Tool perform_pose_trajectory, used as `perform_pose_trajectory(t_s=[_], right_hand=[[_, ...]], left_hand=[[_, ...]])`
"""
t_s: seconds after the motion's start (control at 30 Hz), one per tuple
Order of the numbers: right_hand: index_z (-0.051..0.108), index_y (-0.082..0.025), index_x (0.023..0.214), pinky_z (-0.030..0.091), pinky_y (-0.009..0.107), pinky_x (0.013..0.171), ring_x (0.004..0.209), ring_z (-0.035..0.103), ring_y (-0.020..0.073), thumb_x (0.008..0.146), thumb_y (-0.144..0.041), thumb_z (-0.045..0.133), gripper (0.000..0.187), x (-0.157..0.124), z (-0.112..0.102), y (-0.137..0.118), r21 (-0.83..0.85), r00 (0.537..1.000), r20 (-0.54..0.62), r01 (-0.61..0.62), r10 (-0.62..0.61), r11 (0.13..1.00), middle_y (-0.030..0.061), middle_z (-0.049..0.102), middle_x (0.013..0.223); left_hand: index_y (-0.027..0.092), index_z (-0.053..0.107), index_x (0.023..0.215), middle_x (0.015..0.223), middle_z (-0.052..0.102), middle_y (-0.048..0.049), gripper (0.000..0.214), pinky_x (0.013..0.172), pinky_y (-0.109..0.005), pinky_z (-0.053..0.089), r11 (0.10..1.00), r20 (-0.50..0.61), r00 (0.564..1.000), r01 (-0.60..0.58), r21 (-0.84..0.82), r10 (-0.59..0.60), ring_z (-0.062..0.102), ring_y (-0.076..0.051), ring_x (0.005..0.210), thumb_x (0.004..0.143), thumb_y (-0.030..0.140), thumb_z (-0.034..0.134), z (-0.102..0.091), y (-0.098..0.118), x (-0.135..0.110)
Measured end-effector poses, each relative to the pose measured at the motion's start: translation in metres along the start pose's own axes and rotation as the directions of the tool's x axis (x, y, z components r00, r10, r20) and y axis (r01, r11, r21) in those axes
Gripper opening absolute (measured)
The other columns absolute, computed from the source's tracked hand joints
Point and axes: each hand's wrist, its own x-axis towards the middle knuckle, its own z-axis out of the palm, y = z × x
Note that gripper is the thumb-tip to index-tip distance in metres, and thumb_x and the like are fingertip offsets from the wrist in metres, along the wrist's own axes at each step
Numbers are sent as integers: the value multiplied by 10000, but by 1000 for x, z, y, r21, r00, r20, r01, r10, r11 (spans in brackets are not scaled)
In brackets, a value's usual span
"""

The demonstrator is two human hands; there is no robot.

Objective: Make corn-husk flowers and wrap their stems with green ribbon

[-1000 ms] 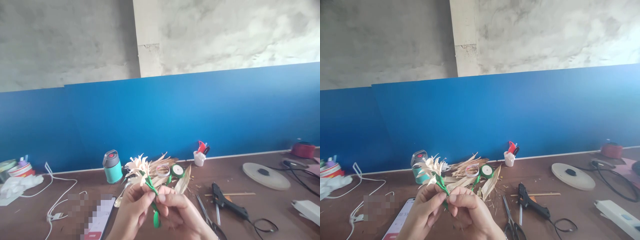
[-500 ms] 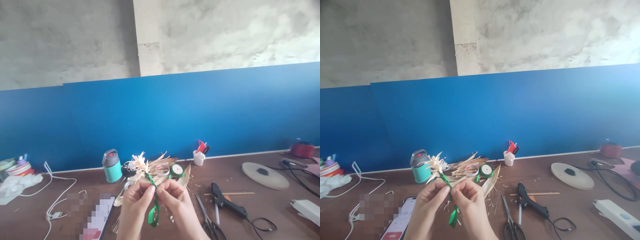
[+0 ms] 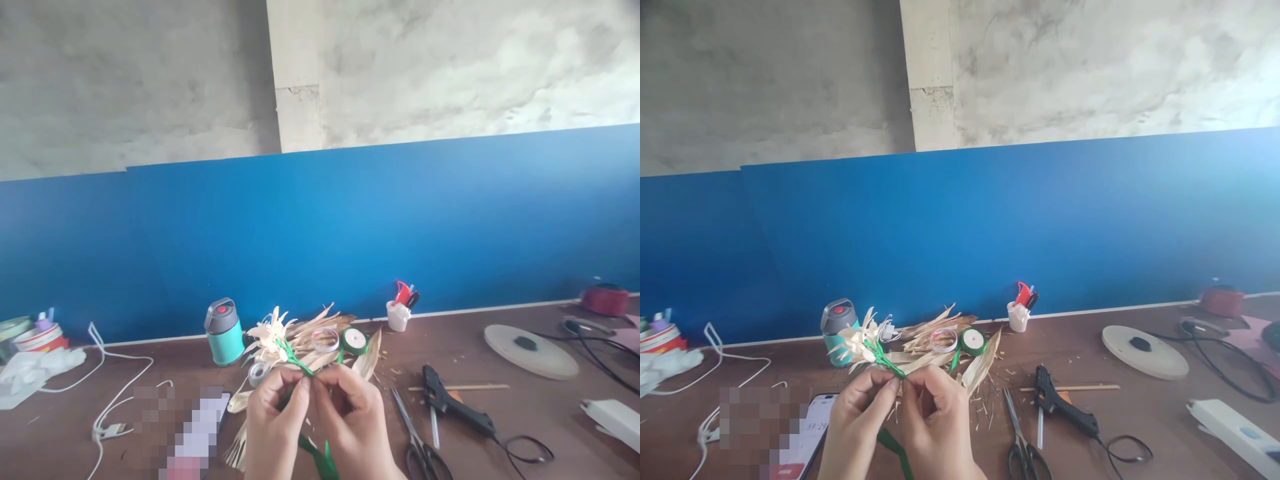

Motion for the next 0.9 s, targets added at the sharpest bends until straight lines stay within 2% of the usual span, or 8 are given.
perform_pose_trajectory(t_s=[0.2,0.33,0.4,0.47,0.57,0.67,0.73,0.9], right_hand=[[574,-193,589,269,248,453,456,338,99,807,-212,601,220,0,-1,6,-85,973,-11,230,-232,970,-30,448,514],[589,-179,593,278,228,445,460,378,95,766,-302,677,230,10,-10,1,136,991,125,-66,49,989,-27,485,500],[577,-162,606,258,193,406,433,394,73,717,-374,729,283,19,-18,-1,335,874,405,-415,269,846,-18,544,505],[606,-133,637,139,166,352,360,301,20,703,-360,749,276,28,-26,0,388,693,657,-647,295,657,-12,594,516],[648,-104,668,53,175,306,282,194,-10,677,-303,757,227,35,-32,8,378,514,830,-803,216,460,-25,607,495],[659,-94,676,77,162,307,275,199,-13,649,-244,758,181,34,-29,15,347,422,891,-871,169,349,-31,605,487],[653,-97,656,77,162,312,277,193,-12,629,-223,761,168,31,-27,16,339,407,894,-888,189,309,-33,601,477],[636,-112,632,96,166,350,316,217,-1,647,-198,765,155,27,-26,3,429,497,837,-855,229,291,-23,607,494]], left_hand=[[162,671,611,520,636,12,213,514,-186,462,1000,-31,999,11,17,-10,554,-124,508,657,341,777,0,0,1],[163,661,597,510,631,12,252,449,-200,434,1000,27,1000,15,9,-15,531,-122,450,646,373,790,-3,3,4],[161,655,598,496,631,6,249,466,-208,434,999,112,993,29,-28,-25,541,-127,458,665,365,781,-6,6,6],[158,657,612,490,654,-16,235,516,-230,453,997,236,971,46,-55,-32,576,-145,486,709,349,754,-9,9,8],[152,663,622,514,695,-52,239,578,-265,481,995,399,916,75,-61,-44,625,-169,515,747,344,732,-12,13,10],[152,670,625,513,697,-44,243,575,-277,496,991,429,902,101,-89,-53,641,-173,496,728,354,758,-15,15,11],[151,680,626,511,699,-40,230,566,-282,497,988,428,902,111,-111,-54,646,-178,489,706,343,779,-16,16,11],[148,728,658,534,708,-47,213,542,-267,478,980,459,887,140,-144,-60,627,-167,493,688,351,787,-17,17,10]])
